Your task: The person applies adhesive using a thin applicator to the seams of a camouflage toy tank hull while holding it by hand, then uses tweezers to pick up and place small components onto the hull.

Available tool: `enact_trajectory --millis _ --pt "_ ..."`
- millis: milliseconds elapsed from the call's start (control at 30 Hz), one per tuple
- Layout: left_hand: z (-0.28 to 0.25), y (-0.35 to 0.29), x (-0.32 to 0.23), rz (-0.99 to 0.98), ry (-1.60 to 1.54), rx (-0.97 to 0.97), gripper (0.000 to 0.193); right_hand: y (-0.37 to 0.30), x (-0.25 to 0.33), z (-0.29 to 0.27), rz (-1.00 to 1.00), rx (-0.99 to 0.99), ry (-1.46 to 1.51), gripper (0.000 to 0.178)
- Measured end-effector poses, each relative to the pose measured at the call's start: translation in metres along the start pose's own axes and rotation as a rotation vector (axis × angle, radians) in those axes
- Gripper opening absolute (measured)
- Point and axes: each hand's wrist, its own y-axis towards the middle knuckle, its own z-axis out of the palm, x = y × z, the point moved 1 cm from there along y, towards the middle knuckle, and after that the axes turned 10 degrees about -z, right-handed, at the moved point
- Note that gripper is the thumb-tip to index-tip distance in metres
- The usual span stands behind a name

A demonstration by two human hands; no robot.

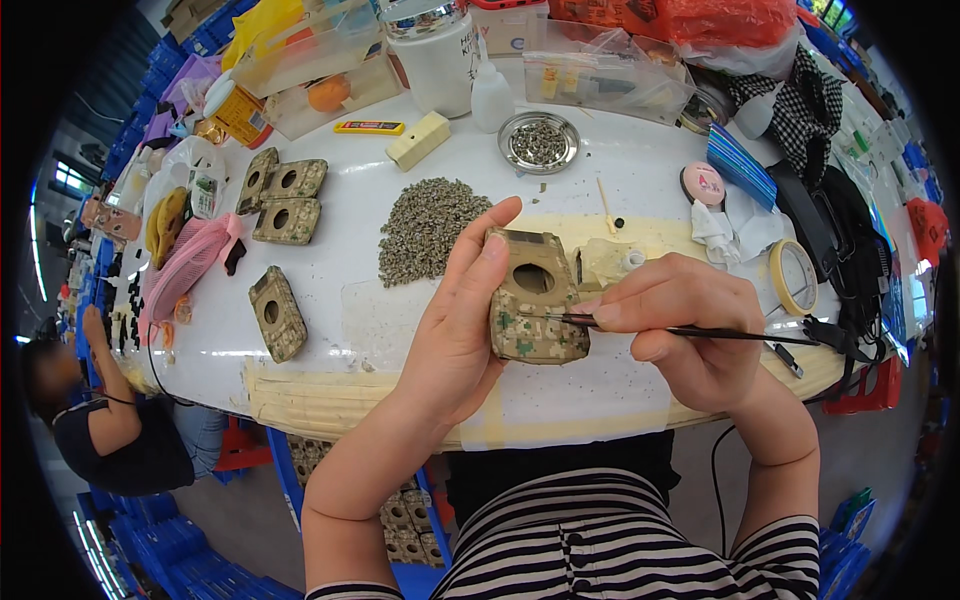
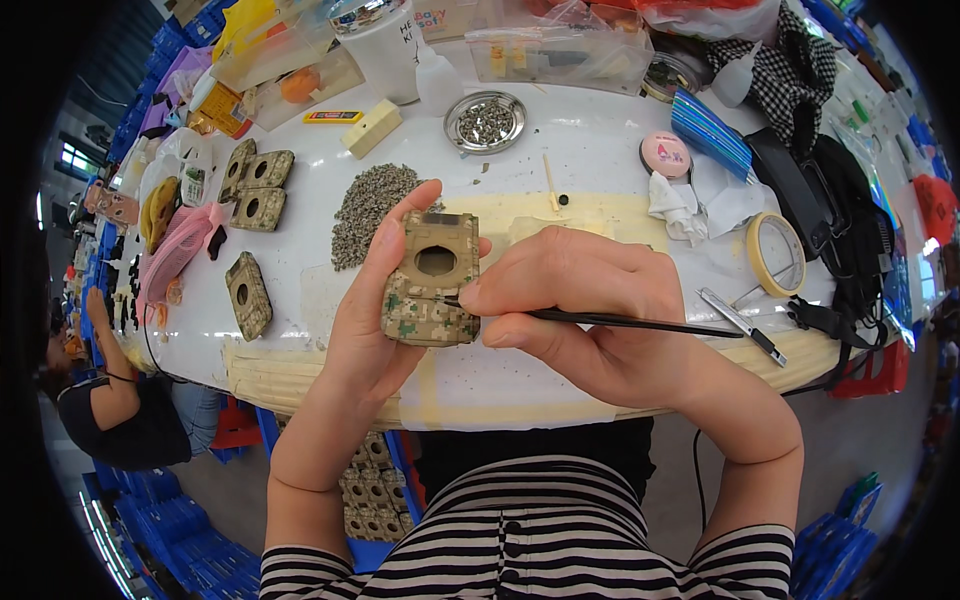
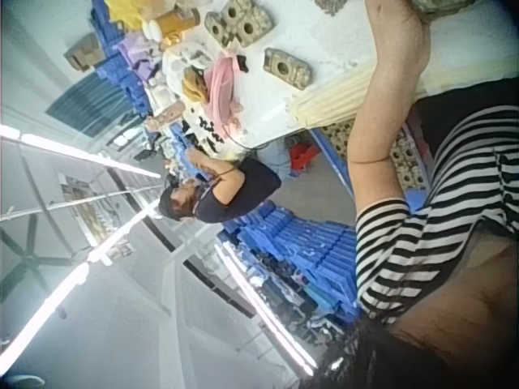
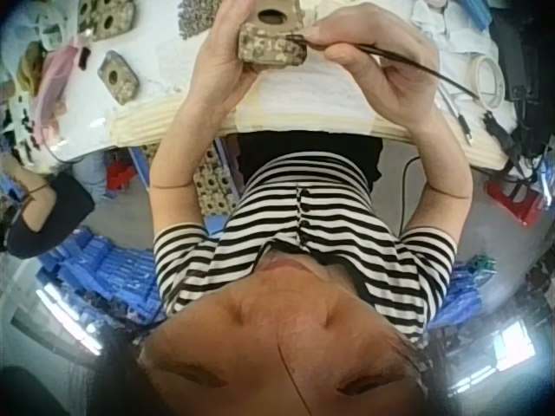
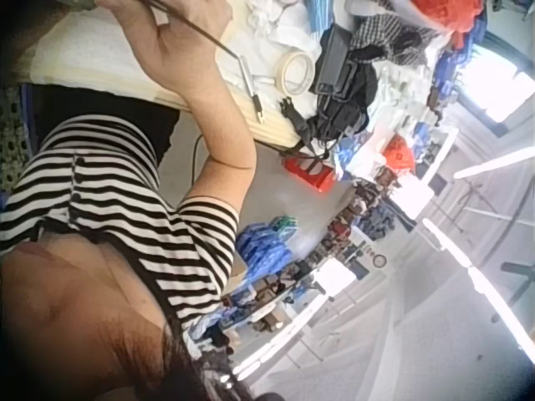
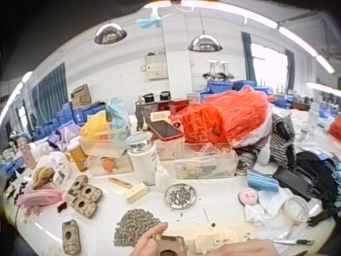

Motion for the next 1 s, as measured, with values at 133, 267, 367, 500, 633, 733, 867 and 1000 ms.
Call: enact_trajectory --millis 133,267,367,500,633,733,867,1000 --pt "0.000 0.000 0.000 -0.004 0.000 0.002 0.055 0.000 0.000 0.000 -0.001 -0.007 0.013 0.015" --pt "0.001 0.000 0.000 -0.002 -0.002 -0.001 0.055 -0.001 0.000 -0.001 0.011 -0.011 0.018 0.014" --pt "0.001 0.001 0.000 -0.007 -0.007 0.003 0.054 -0.001 -0.001 -0.001 -0.001 -0.007 0.005 0.016" --pt "-0.004 0.001 0.000 -0.066 -0.079 0.051 0.053 -0.002 -0.002 -0.002 0.040 -0.132 0.094 0.022" --pt "-0.014 0.003 0.000 -0.118 -0.128 0.067 0.049 -0.007 0.003 -0.006 0.053 -0.294 0.153 0.031" --pt "-0.017 0.004 -0.001 -0.130 -0.159 0.027 0.047 -0.006 0.003 -0.007 0.068 -0.300 0.122 0.024" --pt "-0.016 0.003 -0.002 -0.135 -0.196 -0.036 0.045 -0.006 0.001 -0.007 0.144 -0.257 0.003 0.013" --pt "-0.017 0.003 -0.002 -0.120 -0.211 -0.044 0.045 -0.012 -0.004 -0.006 0.191 -0.300 -0.097 0.012"
